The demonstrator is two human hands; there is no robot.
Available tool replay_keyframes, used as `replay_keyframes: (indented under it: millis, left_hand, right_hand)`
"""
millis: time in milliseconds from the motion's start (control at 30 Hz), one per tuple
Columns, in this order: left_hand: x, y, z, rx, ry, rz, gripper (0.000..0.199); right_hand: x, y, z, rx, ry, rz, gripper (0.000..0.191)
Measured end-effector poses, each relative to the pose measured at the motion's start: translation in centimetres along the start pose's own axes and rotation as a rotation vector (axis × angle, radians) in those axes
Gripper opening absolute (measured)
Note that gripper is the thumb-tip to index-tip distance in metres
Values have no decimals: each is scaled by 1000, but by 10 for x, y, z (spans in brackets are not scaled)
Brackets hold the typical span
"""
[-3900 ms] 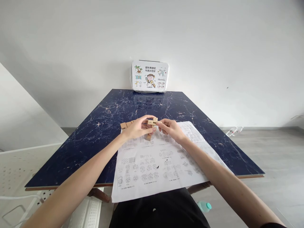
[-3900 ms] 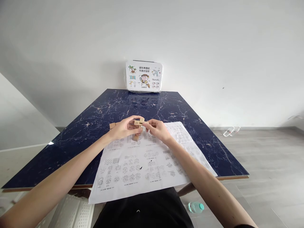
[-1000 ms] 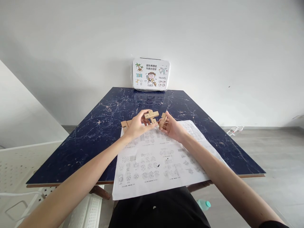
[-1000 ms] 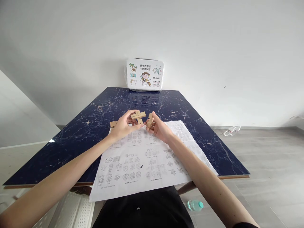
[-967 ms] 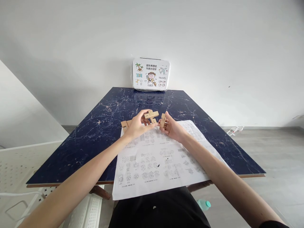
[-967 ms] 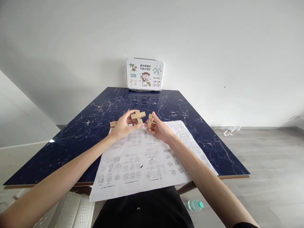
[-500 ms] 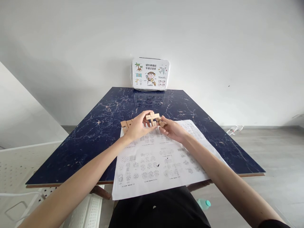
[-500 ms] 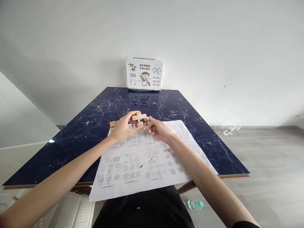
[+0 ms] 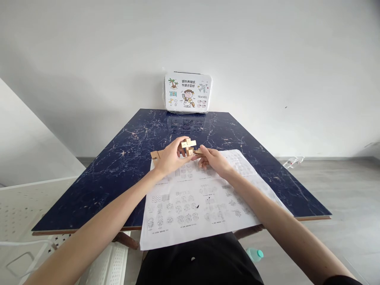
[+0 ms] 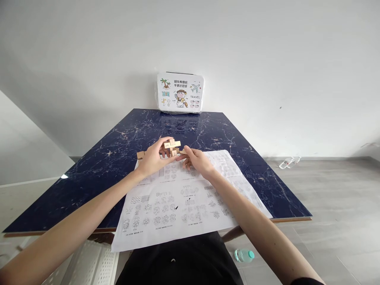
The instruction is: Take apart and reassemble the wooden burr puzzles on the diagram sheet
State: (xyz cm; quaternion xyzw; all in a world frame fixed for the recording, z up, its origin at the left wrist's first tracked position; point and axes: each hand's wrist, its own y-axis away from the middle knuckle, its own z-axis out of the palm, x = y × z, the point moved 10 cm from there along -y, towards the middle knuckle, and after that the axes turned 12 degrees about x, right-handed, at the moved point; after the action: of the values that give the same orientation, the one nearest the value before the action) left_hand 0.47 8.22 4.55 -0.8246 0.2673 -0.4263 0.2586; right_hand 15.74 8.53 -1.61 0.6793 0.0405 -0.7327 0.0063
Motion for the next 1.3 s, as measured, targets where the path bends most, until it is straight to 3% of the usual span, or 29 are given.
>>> replay_keyframes:
  millis: [133,367,833,1167,1300]
  left_hand:
    - [5,3,3,-19,-68,57,65]
    - [6,7,7,-60,-112,80,66]
    - [6,9,12,-138,-136,68,59]
    - [5,12,17,-215,-142,38,57]
    - [14,12,15,-202,-152,120,51]
  right_hand:
    - [-12,3,-6,90,168,-114,50]
    - [-8,4,-4,70,189,-108,44]
    - [-36,22,2,153,430,-459,32]
    - [-38,30,8,121,594,-540,24]
    - [-37,32,10,107,590,-549,22]
